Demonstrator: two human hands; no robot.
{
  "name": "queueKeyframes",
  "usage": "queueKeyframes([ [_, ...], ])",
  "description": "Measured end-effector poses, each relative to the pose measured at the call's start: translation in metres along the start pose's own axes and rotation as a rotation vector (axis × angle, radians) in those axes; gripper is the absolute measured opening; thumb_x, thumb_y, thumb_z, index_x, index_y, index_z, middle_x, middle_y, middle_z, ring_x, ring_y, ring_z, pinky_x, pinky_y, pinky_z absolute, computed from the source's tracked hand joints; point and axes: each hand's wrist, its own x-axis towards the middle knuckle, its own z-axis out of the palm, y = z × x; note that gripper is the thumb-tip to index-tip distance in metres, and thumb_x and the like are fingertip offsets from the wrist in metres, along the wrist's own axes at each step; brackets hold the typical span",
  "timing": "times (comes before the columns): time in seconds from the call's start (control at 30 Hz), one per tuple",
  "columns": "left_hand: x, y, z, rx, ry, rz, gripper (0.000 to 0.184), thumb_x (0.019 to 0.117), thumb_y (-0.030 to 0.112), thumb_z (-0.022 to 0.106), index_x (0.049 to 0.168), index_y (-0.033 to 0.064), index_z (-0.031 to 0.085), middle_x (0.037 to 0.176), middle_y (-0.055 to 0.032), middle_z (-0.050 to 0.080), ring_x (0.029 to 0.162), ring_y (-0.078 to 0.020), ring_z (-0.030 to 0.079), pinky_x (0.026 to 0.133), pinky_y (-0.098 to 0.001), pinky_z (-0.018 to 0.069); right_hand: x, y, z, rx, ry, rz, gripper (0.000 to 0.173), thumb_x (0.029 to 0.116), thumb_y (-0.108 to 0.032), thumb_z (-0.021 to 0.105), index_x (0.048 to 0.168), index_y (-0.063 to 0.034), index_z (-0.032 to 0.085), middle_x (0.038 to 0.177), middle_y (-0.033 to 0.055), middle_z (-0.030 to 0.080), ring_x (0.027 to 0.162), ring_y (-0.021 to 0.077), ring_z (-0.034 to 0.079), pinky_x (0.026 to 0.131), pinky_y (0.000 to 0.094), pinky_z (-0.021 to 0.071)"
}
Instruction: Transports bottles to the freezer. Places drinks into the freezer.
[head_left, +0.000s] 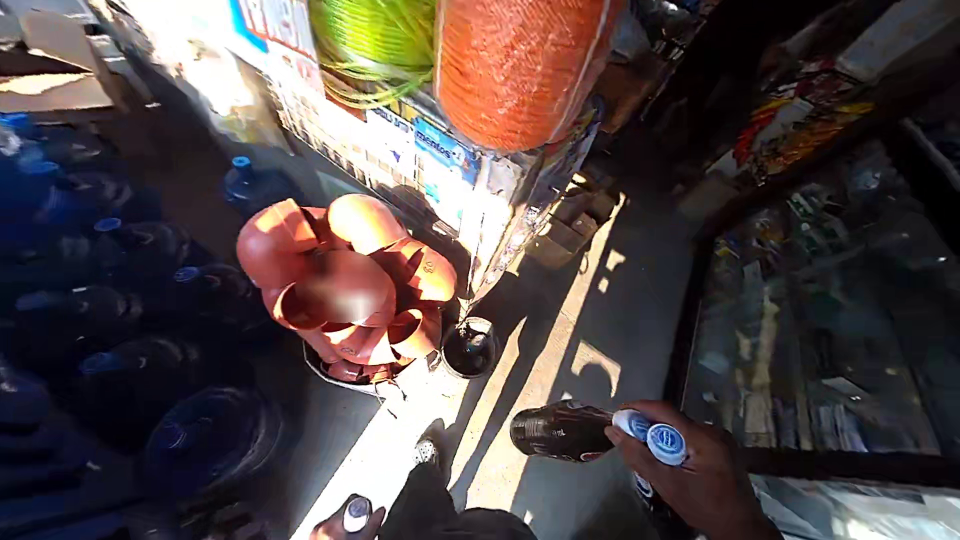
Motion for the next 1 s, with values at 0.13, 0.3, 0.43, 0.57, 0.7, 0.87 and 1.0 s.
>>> queueKeyframes([
  [0.13, 0.095, 0.051, 0.007, 0.146, -0.104, 0.137, 0.044, 0.0887, 0.039, 0.071, 0.102, -0.0024, 0.073, 0.090, -0.0230, 0.073, 0.088, -0.0405, 0.072, 0.083, -0.0634, 0.0531, 0.007, 0.037, -0.029, -0.043, 0.127, 0.339, 0.034, 0.0861, -0.022, 0.073, 0.103, 0.0077, 0.071, 0.090, 0.0160, 0.074, 0.078, 0.0135, 0.071, 0.076, 0.0301, 0.0592],
  [0.3, 0.170, 0.139, 0.025, 0.140, -0.147, 0.332, 0.038, 0.0888, 0.034, 0.070, 0.098, -0.0031, 0.072, 0.085, -0.0205, 0.072, 0.083, -0.0371, 0.071, 0.079, -0.0614, 0.0537, 0.028, 0.094, -0.044, -0.005, 0.273, 0.582, 0.032, 0.0855, -0.010, 0.073, 0.105, 0.0147, 0.068, 0.089, 0.0223, 0.072, 0.072, 0.0177, 0.071, 0.072, 0.0348, 0.0608],
  [0.43, 0.221, 0.196, 0.072, 0.157, -0.148, 0.498, 0.033, 0.0884, 0.030, 0.072, 0.094, -0.0022, 0.072, 0.082, -0.0187, 0.072, 0.078, -0.0340, 0.072, 0.074, -0.0581, 0.0562, 0.050, 0.170, -0.052, 0.028, 0.269, 0.687, 0.033, 0.0861, -0.008, 0.074, 0.106, 0.0172, 0.067, 0.088, 0.0259, 0.071, 0.070, 0.0236, 0.070, 0.072, 0.0407, 0.0602],
  [0.57, 0.267, 0.259, 0.134, 0.197, -0.095, 0.540, 0.034, 0.0870, 0.035, 0.070, 0.091, 0.0016, 0.073, 0.077, -0.0140, 0.071, 0.072, -0.0291, 0.071, 0.069, -0.0540, 0.0564, 0.084, 0.245, -0.068, -0.032, 0.151, 0.715, 0.033, 0.0868, -0.011, 0.076, 0.105, 0.0160, 0.069, 0.092, 0.0292, 0.072, 0.082, 0.0336, 0.072, 0.081, 0.0490, 0.0573],
  [0.7, 0.303, 0.335, 0.189, 0.205, 0.006, 0.569, 0.036, 0.0848, 0.037, 0.069, 0.090, 0.0015, 0.074, 0.077, -0.0135, 0.072, 0.072, -0.0281, 0.073, 0.069, -0.0530, 0.0573, 0.127, 0.318, -0.091, -0.027, 0.078, 0.662, 0.033, 0.0869, -0.012, 0.076, 0.104, 0.0146, 0.070, 0.094, 0.0288, 0.073, 0.087, 0.0376, 0.073, 0.084, 0.0514, 0.0574],
  [0.87, 0.340, 0.409, 0.236, 0.068, 0.074, 0.590, 0.032, 0.0829, 0.036, 0.071, 0.086, 0.0046, 0.074, 0.076, -0.0070, 0.072, 0.071, -0.0149, 0.071, 0.069, -0.0387, 0.0588, 0.196, 0.393, -0.111, 0.007, 0.058, 0.576, 0.032, 0.0860, -0.011, 0.076, 0.104, 0.0147, 0.070, 0.093, 0.0281, 0.074, 0.085, 0.0371, 0.074, 0.082, 0.0512, 0.0584],
  [1.0, 0.384, 0.462, 0.262, -0.007, 0.090, 0.585, 0.031, 0.0845, 0.036, 0.072, 0.087, 0.0057, 0.074, 0.076, -0.0047, 0.072, 0.070, -0.0110, 0.070, 0.069, -0.0346, 0.0591, 0.272, 0.441, -0.115, 0.021, 0.027, 0.534, 0.032, 0.0854, -0.011, 0.077, 0.104, 0.0143, 0.070, 0.092, 0.0276, 0.073, 0.083, 0.0366, 0.074, 0.081, 0.0518, 0.0583],
])
